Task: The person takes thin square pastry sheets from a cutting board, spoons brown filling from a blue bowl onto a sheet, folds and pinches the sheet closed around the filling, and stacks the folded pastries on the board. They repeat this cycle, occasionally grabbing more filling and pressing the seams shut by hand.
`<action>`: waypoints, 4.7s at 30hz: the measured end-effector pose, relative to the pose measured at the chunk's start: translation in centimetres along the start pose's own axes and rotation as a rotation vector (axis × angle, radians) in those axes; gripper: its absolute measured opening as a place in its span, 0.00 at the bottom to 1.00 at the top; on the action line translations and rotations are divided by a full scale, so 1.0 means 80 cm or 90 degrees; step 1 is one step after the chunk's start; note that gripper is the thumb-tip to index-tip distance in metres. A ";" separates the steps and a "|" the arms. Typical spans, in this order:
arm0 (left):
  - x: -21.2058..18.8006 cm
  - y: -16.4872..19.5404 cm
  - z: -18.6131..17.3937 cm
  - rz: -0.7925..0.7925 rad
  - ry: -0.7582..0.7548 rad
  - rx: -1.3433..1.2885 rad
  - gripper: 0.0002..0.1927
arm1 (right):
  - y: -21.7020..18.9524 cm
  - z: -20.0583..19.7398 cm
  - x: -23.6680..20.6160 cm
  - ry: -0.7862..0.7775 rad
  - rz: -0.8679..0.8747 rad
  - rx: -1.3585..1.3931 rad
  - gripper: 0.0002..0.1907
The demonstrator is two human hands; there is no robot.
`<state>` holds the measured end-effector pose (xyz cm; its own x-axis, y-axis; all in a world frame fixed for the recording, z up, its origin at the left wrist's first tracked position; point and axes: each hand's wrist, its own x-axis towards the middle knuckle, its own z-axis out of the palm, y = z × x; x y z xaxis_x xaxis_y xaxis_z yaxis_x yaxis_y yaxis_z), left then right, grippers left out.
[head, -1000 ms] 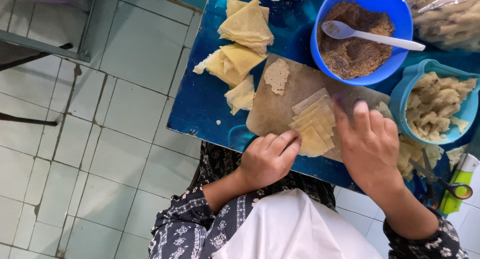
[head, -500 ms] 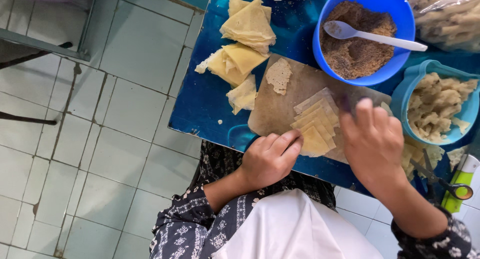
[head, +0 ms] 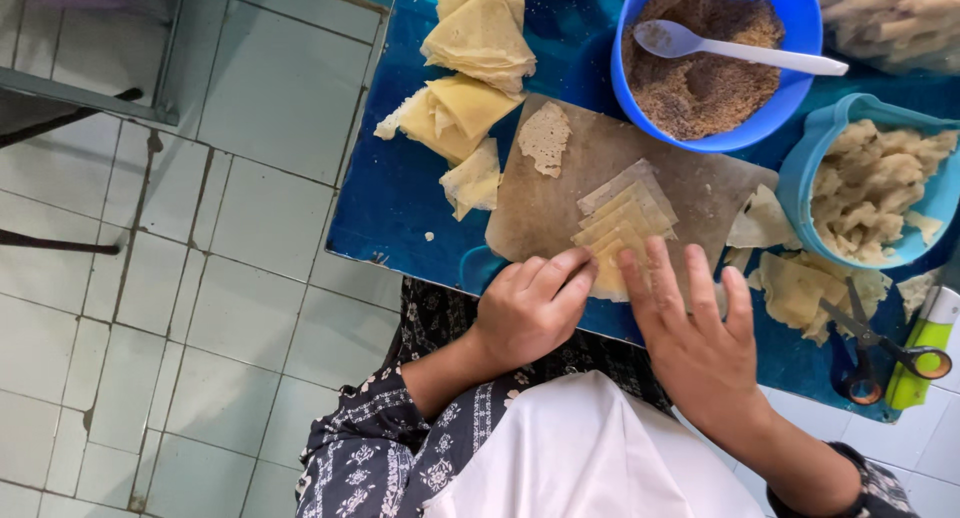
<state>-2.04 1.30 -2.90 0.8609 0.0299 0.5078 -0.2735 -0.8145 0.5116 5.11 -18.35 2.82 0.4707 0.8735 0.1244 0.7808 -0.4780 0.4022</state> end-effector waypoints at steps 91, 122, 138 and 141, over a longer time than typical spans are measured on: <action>0.059 0.089 0.047 -0.024 -0.090 0.057 0.06 | 0.123 0.025 0.143 0.336 0.328 1.018 0.10; 0.036 0.083 0.054 -0.040 -0.011 0.049 0.12 | 0.060 0.047 -0.176 0.329 0.326 0.792 0.08; 0.055 0.098 0.056 0.008 -0.037 0.043 0.10 | 0.102 -0.003 -0.086 0.423 0.199 0.544 0.06; 0.062 0.103 0.054 0.030 -0.069 0.078 0.10 | 0.119 0.014 -0.003 0.494 0.274 0.743 0.02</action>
<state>1.86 -7.81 0.86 0.8916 -0.0678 0.4477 -0.2664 -0.8781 0.3975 12.94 -23.23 5.59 0.7082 0.2970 0.6406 0.7004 -0.1811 -0.6904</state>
